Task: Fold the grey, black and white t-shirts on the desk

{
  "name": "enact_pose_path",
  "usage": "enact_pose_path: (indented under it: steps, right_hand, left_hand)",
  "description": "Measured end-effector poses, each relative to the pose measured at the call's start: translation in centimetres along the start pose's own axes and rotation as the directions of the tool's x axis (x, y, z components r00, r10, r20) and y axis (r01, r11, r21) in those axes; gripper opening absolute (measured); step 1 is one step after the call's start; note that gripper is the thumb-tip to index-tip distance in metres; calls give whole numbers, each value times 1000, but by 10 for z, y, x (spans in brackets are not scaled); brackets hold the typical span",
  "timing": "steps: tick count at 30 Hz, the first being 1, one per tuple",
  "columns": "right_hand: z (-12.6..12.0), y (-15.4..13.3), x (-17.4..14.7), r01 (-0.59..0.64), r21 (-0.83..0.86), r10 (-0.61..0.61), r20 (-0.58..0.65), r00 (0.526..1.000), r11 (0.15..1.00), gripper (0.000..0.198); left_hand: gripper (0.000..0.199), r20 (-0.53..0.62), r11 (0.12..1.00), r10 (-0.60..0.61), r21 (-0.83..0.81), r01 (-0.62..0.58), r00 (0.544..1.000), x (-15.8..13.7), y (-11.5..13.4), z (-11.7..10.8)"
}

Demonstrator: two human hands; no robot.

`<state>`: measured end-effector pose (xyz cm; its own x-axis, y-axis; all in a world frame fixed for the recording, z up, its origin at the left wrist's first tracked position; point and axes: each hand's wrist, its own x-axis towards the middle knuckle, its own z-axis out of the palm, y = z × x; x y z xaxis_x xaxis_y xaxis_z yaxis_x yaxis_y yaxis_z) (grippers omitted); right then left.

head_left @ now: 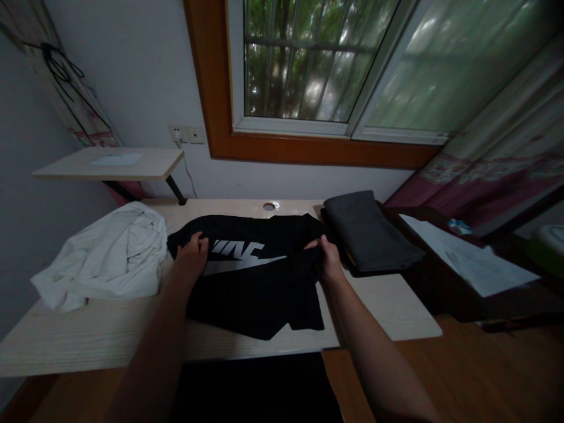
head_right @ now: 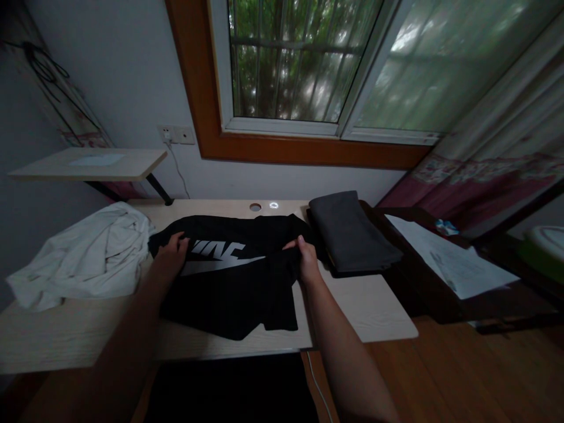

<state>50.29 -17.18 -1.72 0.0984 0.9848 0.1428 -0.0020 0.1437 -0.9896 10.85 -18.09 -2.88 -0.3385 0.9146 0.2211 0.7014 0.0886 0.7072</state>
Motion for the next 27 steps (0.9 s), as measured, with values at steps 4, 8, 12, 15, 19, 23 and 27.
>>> enact_pose_path:
  steps: [4,8,12,15,19,23,27]
  right_hand:
    - [0,5,0,37,-92,-40,-40,998,995,68]
    - [1,-1,4,235,-384,-237,44,971,893,55]
    - [12,-22,14,510,-576,-377,344,860,639,38]
    - [32,-34,20,609,-619,-303,533,790,497,27]
    - [61,-34,19,584,-714,-67,610,789,387,34]
    - [73,-31,15,536,-727,57,614,787,428,52]
    - [68,-40,4,563,-548,79,757,649,618,46]
  left_hand:
    - [33,-44,998,30,-52,-32,999,-2,2,0]
    - [40,28,983,47,176,-51,999,-4,3,2]
    - [43,30,975,74,209,-79,997,-4,2,3]
    - [45,34,968,85,235,-90,996,-3,0,3]
    - [47,37,972,69,224,-75,997,-2,-1,3]
    - [43,80,974,61,215,-77,995,-1,-1,-2]
    - [33,148,977,142,139,-163,979,2,-1,-13]
